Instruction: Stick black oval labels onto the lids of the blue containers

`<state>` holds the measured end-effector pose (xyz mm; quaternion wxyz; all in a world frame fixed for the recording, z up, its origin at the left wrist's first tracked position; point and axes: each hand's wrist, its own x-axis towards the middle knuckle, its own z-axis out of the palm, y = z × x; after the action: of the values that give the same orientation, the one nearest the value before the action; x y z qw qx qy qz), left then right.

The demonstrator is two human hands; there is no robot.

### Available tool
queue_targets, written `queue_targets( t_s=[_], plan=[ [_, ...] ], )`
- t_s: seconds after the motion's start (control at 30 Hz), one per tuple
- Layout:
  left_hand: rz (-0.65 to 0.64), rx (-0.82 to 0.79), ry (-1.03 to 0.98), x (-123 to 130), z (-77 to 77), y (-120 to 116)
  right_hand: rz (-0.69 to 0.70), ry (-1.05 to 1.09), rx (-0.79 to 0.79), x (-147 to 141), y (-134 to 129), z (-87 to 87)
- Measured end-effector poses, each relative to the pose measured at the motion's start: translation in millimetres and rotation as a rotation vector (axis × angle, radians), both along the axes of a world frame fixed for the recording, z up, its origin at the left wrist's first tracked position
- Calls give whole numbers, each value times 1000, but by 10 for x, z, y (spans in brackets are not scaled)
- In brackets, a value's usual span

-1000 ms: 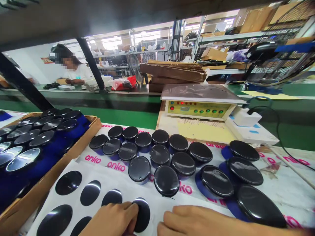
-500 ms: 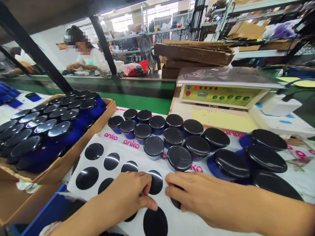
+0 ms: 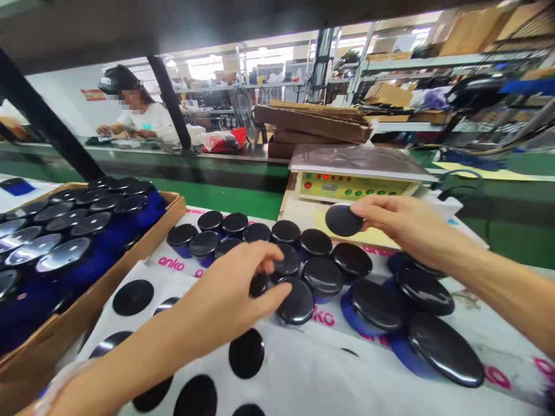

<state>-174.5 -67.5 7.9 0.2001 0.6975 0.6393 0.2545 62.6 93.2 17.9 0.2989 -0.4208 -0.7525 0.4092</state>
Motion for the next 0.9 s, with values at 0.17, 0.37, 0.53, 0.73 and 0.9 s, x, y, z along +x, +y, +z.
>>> queue_targets(
  t_s=[0.17, 0.37, 0.53, 0.73, 0.9],
  plan=[
    [-157, 130, 92, 206, -160, 785, 230, 53, -474, -221, 370, -263],
    [-249, -101, 28, 212, -232, 1099, 185, 87, -601, -280, 312, -388],
    [-216, -72, 12, 204, -295, 1100, 134, 38, -567, -248, 288, -435],
    [-218, 7, 68, 224, -364, 1082, 143, -21, -498, -241, 293, -470],
    [-213, 12, 70, 226, -356, 1084, 127, -50, -414, -244, 286, -478]
  ],
)
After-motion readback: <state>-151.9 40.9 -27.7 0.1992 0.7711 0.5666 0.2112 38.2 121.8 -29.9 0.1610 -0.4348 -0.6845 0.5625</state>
